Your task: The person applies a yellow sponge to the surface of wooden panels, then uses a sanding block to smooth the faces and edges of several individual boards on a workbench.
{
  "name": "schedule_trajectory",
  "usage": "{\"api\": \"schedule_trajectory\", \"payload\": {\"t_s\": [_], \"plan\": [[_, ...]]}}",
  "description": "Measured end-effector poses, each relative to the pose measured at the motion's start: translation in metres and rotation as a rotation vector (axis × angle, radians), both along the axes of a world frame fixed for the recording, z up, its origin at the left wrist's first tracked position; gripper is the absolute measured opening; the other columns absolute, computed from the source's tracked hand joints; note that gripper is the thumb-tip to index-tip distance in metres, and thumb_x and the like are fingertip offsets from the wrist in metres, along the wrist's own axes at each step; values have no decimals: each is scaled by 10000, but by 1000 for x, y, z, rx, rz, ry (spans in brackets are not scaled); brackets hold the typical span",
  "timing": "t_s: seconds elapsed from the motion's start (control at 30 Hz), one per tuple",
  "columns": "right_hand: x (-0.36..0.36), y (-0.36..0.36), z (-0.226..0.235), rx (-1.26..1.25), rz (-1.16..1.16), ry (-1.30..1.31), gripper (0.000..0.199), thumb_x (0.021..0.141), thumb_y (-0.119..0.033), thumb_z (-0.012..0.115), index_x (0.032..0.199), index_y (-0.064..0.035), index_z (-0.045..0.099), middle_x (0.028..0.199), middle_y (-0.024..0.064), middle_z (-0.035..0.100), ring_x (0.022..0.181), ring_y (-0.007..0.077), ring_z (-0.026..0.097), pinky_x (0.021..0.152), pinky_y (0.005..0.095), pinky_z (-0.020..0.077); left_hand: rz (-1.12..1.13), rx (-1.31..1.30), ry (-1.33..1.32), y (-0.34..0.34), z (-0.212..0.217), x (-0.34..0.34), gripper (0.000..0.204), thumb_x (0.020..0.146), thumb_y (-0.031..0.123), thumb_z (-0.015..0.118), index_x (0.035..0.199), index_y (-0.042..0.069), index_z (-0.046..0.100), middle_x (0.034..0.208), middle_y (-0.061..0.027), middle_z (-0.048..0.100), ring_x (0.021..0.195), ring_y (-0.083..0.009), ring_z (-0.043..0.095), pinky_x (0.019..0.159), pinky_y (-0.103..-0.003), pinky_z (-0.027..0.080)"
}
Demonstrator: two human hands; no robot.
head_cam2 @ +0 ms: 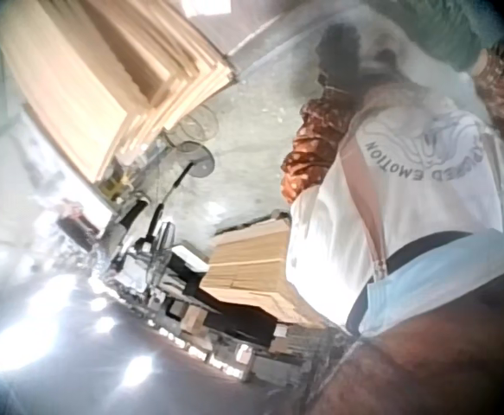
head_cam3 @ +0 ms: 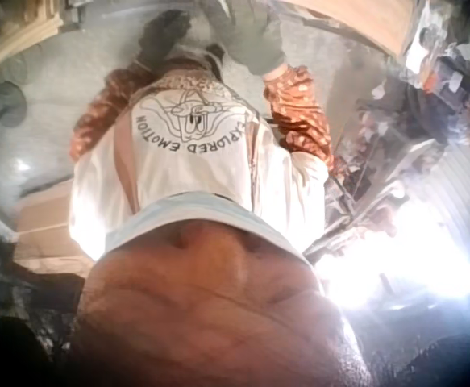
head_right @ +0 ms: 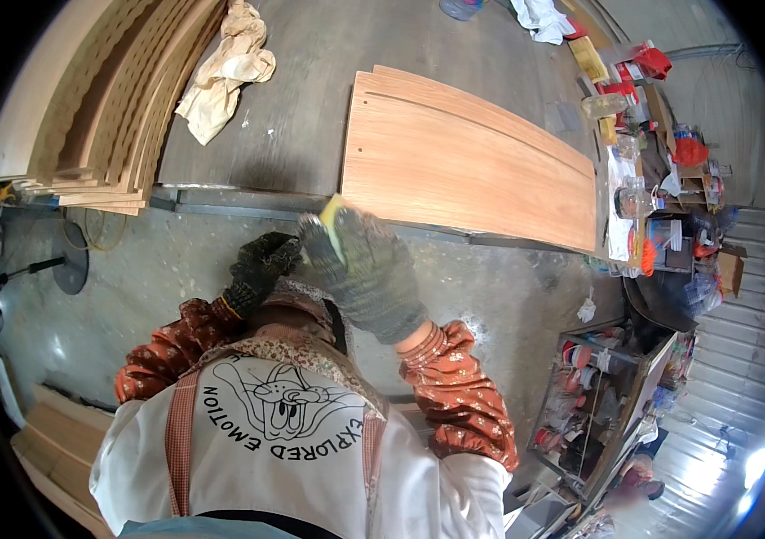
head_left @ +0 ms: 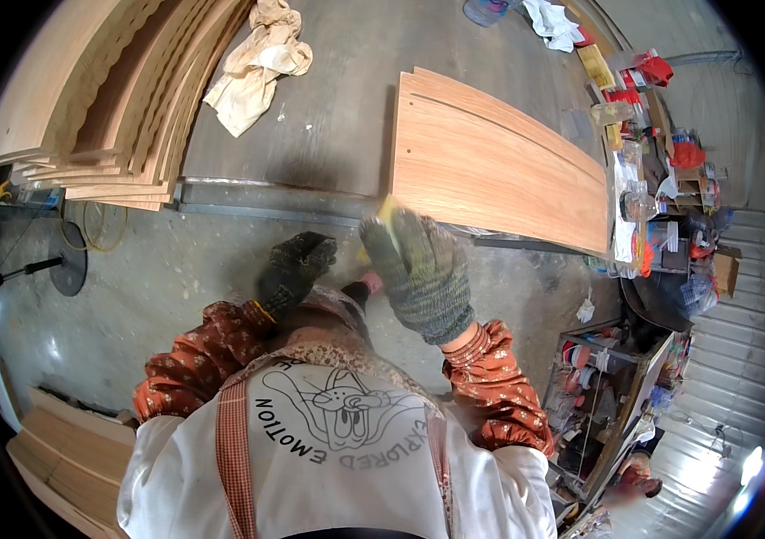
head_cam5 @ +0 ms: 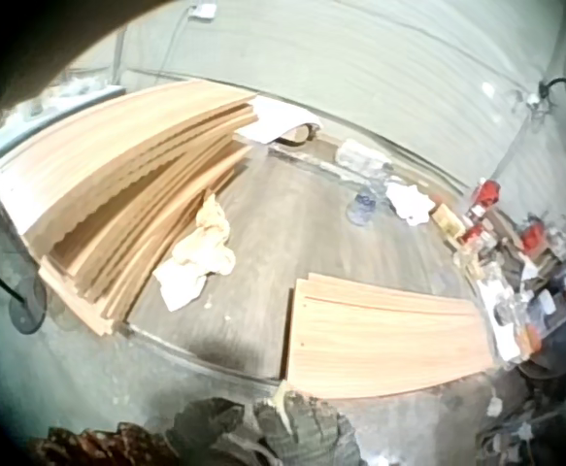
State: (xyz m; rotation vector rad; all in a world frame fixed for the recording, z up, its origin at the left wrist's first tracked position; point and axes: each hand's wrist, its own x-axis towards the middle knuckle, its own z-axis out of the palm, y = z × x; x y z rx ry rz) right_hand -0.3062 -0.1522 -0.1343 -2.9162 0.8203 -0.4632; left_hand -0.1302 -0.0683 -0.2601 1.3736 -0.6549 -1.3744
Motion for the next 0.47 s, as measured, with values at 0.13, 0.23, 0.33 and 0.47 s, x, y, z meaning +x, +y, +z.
{"api": "schedule_trajectory", "payload": {"t_s": [0.13, 0.23, 0.33, 0.47], "plan": [[-32, 13, -9, -77, -10, 65, 583, 798, -183, 609, 1348, -143, 420, 1195, 174, 504, 1032, 336, 542, 829, 460, 465, 42, 8, -25, -1, -2, 5, 211, 894, 171, 614, 1015, 1, 643, 835, -57, 652, 720, -105, 579, 639, -263, 482], [-32, 14, -11, -115, 49, -107, 594, 726, -139, 636, 1295, -115, 465, 1159, 202, 532, 988, 370, 562, 815, 469, 469, 17, 97, -36, -5, 2, 7, 214, 890, 162, 620, 1024, -4, 630, 879, -61, 654, 771, -119, 594, 674, -265, 489], [-5, 8, -17, 219, 2, -388, 595, 737, -137, 655, 1297, -118, 454, 1115, 205, 559, 932, 374, 592, 776, 462, 495, -36, -16, -131, -14, 3, 5, 230, 866, 156, 641, 1039, 4, 631, 889, -68, 648, 786, -145, 612, 659, -284, 498], [-9, -7, -22, 58, 9, -388, 613, 721, -135, 709, 1278, -80, 456, 1087, 194, 566, 912, 364, 597, 780, 457, 499, -154, -438, -685, -19, 0, 17, 220, 882, 161, 615, 1042, 12, 640, 845, -79, 650, 715, -150, 629, 618, -282, 524]]}}
